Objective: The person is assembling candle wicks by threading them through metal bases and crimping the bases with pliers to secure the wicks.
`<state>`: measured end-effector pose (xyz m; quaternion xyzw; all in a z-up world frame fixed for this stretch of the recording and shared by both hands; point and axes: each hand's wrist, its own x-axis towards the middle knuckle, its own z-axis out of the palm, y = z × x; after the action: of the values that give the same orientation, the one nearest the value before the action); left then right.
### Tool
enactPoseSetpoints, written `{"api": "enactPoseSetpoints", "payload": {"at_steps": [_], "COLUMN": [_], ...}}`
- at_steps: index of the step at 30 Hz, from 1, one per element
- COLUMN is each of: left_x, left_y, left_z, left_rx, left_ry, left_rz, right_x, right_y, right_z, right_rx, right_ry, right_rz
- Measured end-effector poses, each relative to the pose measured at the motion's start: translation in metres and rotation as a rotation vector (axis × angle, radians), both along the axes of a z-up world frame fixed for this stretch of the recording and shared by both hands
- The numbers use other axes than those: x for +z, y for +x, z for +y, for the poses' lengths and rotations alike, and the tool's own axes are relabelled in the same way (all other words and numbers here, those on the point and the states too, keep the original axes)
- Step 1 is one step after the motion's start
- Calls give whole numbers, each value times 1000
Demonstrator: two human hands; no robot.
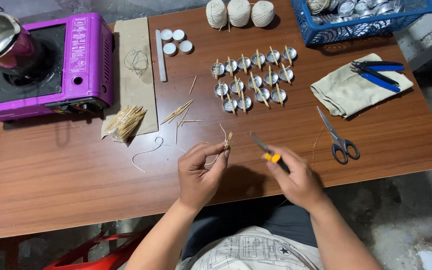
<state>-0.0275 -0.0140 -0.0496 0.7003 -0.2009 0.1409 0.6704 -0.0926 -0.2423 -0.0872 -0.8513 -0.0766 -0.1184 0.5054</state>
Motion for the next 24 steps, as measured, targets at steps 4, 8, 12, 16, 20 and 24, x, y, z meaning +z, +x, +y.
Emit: {"api": "enactPoseSetpoints", "payload": {"at_steps": [4, 8, 12, 16, 20, 24], "left_x": [2, 3, 7, 12, 4, -8], "left_y": [-1, 2, 0, 1, -2, -1], "left_z": [-1, -2, -3, -3, -2, -7], "left_rx": [17, -11, -51, -72, -109, -75], "left_ry": [-2, -37, -69, -113, -51, -9], "left_rz": [-49, -47, -8, 3, 100, 48], "right_x": [-20, -50, -39, -44, -21, 34], "right_y": [25, 38, 41, 44, 35, 18], "right_z": [-9, -13, -5, -3, 2, 24], "right_rx": [-140, -322, -357, -378, -313, -35], "right_ry": [-442, -795, -858, -884, -788, 138], "right_rz": [-163, -220, -181, -180, -172, -96]}}
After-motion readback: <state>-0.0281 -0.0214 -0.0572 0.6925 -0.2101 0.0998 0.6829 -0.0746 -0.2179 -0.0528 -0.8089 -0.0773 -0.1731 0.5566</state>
